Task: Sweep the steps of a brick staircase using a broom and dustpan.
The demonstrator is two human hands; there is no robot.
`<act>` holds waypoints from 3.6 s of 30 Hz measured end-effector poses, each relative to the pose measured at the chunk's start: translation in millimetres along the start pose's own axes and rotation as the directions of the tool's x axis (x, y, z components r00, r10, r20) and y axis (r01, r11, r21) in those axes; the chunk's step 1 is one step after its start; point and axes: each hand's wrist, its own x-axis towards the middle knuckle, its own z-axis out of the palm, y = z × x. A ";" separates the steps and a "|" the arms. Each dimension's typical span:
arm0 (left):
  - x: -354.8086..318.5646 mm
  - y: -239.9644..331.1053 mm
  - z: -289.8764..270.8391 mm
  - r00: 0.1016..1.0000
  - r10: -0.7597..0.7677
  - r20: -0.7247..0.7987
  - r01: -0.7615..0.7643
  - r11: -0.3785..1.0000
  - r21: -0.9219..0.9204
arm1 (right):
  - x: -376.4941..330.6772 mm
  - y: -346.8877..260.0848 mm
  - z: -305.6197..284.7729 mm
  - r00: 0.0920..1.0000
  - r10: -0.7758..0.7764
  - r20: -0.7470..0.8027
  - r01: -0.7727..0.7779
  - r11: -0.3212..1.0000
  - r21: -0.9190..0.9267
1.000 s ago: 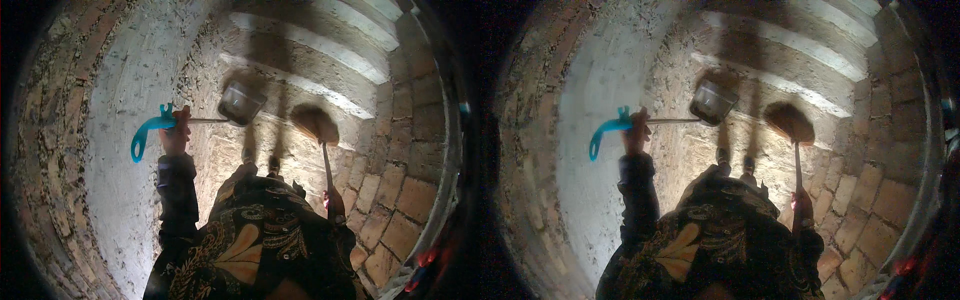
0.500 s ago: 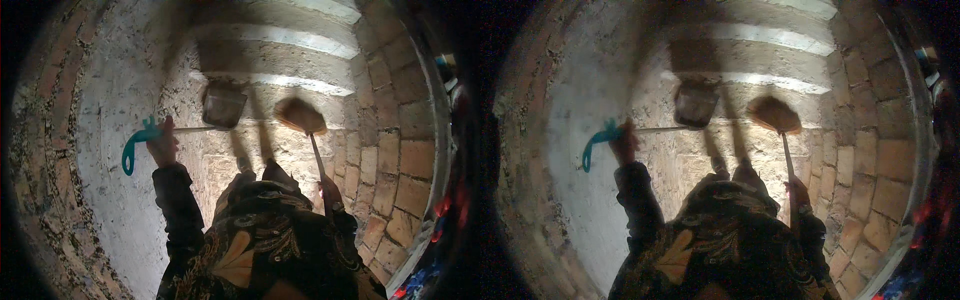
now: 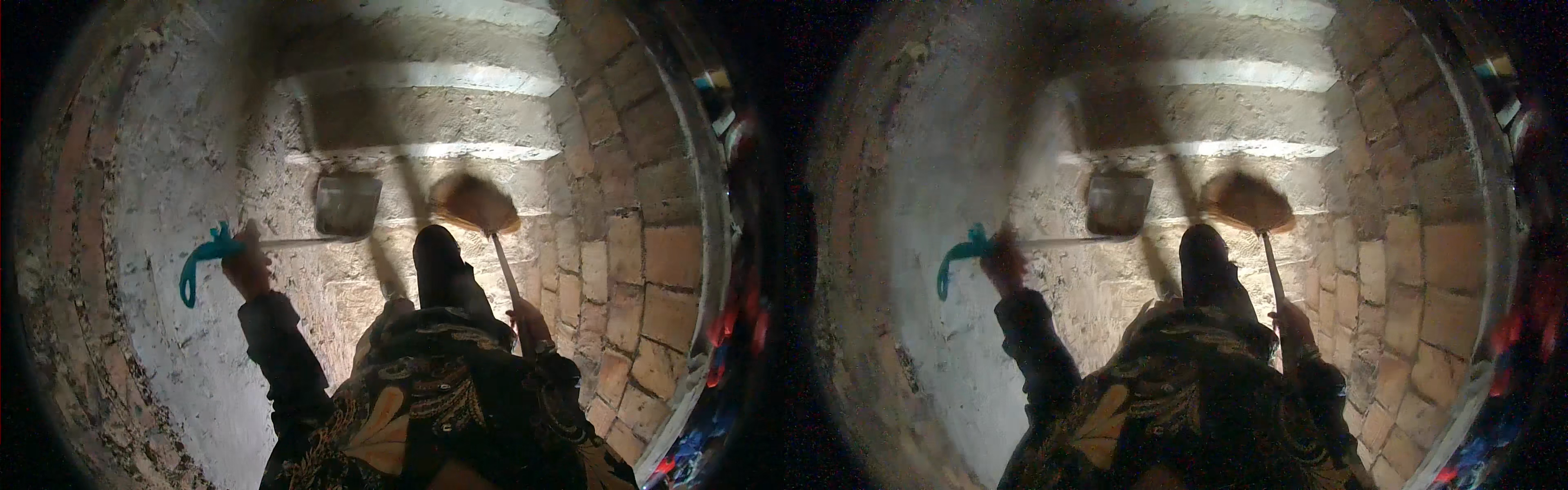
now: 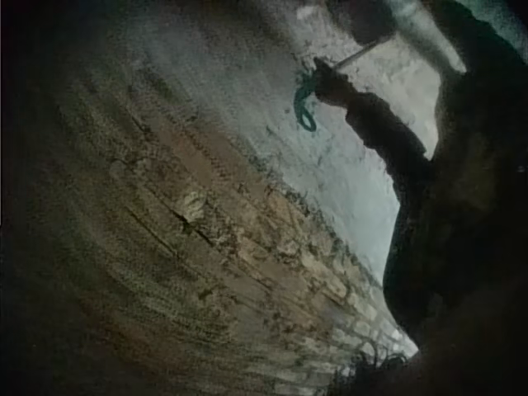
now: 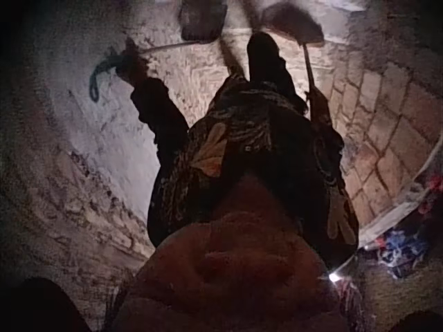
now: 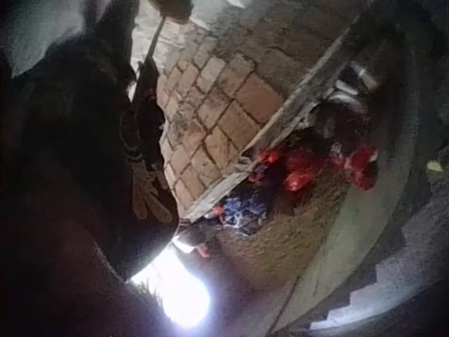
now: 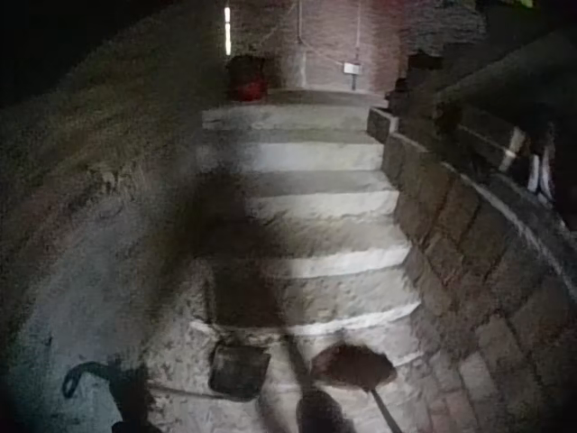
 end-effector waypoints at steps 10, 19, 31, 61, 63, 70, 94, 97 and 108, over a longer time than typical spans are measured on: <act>18.6 19.7 23.2 0.980 -0.196 0.018 0.196 0.966 -0.171 | 58.6 -60.6 -51.9 0.992 0.107 0.061 -0.102 0.992 -0.078; 27.3 36.0 48.1 0.948 -0.306 0.088 0.317 0.934 -0.165 | 2.8 -197.4 -115.6 0.956 0.292 0.040 -0.294 0.938 0.184; 30.4 28.4 53.0 0.919 -0.389 0.064 0.394 0.914 -0.095 | 67.4 -195.4 -219.0 0.939 0.176 0.296 -0.284 -0.090 0.955; 13.2 52.4 45.2 0.897 -0.405 0.179 0.427 0.897 -0.111 | 3.9 -306.8 -64.9 0.993 -0.122 0.008 0.109 0.915 0.388; 11.9 51.9 46.5 0.910 -0.368 0.193 0.397 0.906 -0.145 | 5.5 -291.8 -92.0 0.989 0.049 0.138 -0.144 0.164 0.976; 17.7 41.0 49.0 0.895 -0.398 0.201 0.415 0.908 -0.048 | 60.4 -243.4 -203.0 0.907 -0.342 0.247 -0.372 -0.371 0.851; 20.5 28.2 38.6 0.526 -0.705 0.477 0.662 0.691 0.291 | 60.7 -232.0 -154.9 0.843 -0.402 0.358 -0.248 0.300 0.921; 4.8 29.6 44.5 0.799 -0.469 0.376 0.461 0.880 0.118 | 104.6 -206.0 -200.7 0.879 -0.169 0.446 -0.469 -0.132 0.873; -12.1 62.5 42.6 0.884 -0.380 0.273 0.421 0.900 -0.112 | 178.2 -196.8 -142.2 0.751 -0.008 0.660 -0.657 0.086 0.749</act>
